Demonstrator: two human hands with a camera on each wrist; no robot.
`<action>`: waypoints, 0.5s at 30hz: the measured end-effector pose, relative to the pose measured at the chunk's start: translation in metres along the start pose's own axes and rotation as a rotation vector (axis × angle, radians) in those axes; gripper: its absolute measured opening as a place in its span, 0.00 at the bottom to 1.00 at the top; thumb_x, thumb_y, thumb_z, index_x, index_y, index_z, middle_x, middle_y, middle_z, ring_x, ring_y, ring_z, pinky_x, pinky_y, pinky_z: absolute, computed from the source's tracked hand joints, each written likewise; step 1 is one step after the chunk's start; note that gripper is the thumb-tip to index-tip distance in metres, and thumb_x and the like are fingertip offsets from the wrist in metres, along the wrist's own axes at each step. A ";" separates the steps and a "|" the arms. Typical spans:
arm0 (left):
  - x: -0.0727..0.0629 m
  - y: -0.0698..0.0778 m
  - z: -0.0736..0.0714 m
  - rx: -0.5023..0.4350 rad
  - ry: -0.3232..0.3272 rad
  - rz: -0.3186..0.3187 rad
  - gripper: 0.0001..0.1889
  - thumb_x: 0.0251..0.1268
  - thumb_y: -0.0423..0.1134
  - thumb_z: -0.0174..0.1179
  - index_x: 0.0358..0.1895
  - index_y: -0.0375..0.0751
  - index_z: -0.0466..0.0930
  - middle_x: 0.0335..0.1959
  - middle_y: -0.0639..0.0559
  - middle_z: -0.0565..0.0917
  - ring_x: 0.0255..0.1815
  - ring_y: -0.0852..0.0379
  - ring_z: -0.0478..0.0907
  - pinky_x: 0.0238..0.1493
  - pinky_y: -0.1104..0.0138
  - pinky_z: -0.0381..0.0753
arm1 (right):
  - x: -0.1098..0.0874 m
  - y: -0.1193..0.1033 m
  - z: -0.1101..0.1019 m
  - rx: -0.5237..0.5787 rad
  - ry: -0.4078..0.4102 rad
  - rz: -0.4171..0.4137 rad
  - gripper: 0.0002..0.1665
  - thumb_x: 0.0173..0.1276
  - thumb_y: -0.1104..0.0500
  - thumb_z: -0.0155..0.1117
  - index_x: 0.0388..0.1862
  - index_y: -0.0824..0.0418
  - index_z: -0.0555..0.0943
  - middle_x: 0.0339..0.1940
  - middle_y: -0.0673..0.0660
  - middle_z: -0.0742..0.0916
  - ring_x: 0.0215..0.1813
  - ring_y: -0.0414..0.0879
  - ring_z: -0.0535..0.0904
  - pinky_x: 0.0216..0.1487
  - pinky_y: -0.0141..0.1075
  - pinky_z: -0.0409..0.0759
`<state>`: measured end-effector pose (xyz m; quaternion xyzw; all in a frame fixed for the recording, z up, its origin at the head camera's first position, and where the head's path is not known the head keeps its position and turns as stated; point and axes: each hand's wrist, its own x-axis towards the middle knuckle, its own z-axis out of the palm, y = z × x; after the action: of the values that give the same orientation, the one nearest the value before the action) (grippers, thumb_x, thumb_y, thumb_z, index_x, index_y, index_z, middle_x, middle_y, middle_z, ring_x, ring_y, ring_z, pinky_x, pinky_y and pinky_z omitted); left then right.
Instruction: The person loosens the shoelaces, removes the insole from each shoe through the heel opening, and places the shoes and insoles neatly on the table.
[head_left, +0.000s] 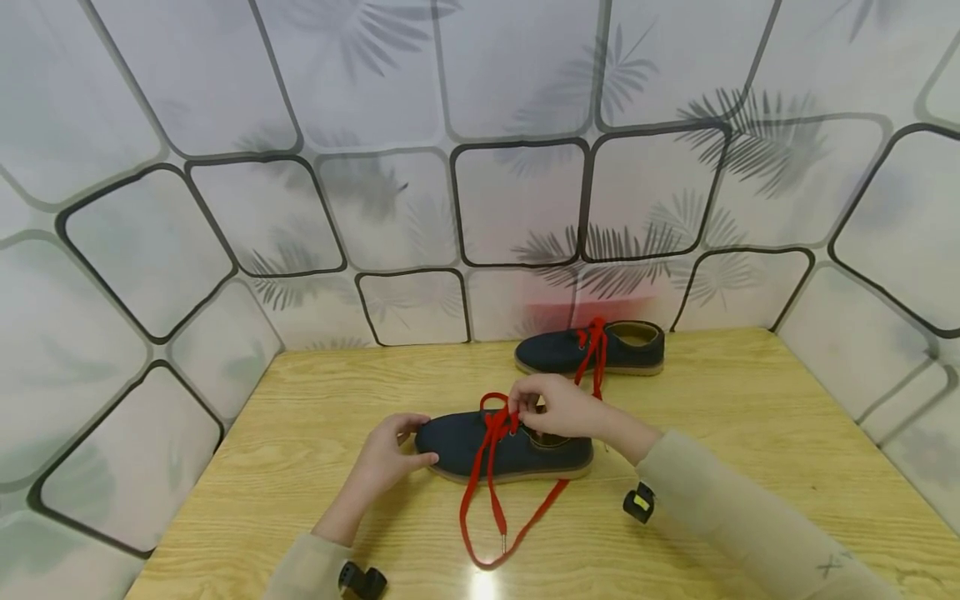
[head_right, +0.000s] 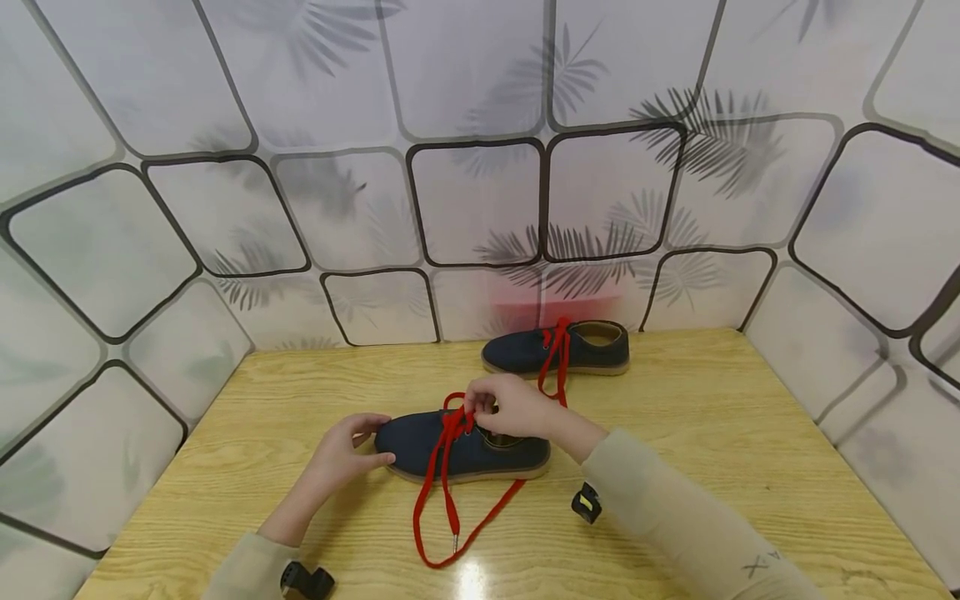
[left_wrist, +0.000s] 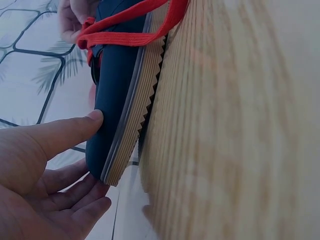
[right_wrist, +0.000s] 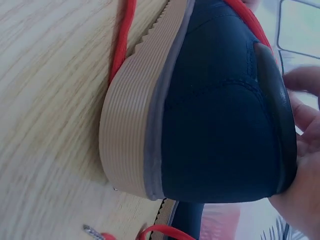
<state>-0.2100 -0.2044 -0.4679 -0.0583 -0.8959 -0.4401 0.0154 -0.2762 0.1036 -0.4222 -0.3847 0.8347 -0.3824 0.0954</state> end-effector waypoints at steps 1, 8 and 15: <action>0.000 0.000 0.000 -0.001 0.000 0.000 0.28 0.57 0.27 0.79 0.62 0.30 0.83 0.62 0.36 0.84 0.66 0.35 0.80 0.72 0.47 0.82 | 0.000 0.000 0.000 -0.019 0.004 -0.006 0.05 0.75 0.66 0.67 0.39 0.57 0.83 0.33 0.51 0.84 0.34 0.37 0.77 0.34 0.30 0.84; 0.000 -0.001 0.000 -0.001 0.001 0.001 0.29 0.57 0.28 0.80 0.63 0.30 0.83 0.62 0.36 0.84 0.66 0.35 0.80 0.72 0.47 0.82 | 0.000 0.001 -0.001 -0.041 0.014 0.011 0.07 0.71 0.63 0.73 0.35 0.56 0.82 0.31 0.49 0.83 0.35 0.36 0.76 0.34 0.28 0.78; -0.001 0.000 0.000 0.000 0.004 -0.002 0.28 0.57 0.27 0.79 0.63 0.30 0.83 0.62 0.35 0.84 0.66 0.35 0.80 0.72 0.47 0.82 | 0.000 0.003 -0.002 0.021 0.030 0.015 0.08 0.71 0.66 0.70 0.32 0.57 0.83 0.29 0.49 0.82 0.32 0.37 0.74 0.31 0.28 0.77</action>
<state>-0.2093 -0.2045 -0.4684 -0.0565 -0.8960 -0.4400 0.0166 -0.2789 0.1060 -0.4228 -0.3714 0.8349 -0.3962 0.0897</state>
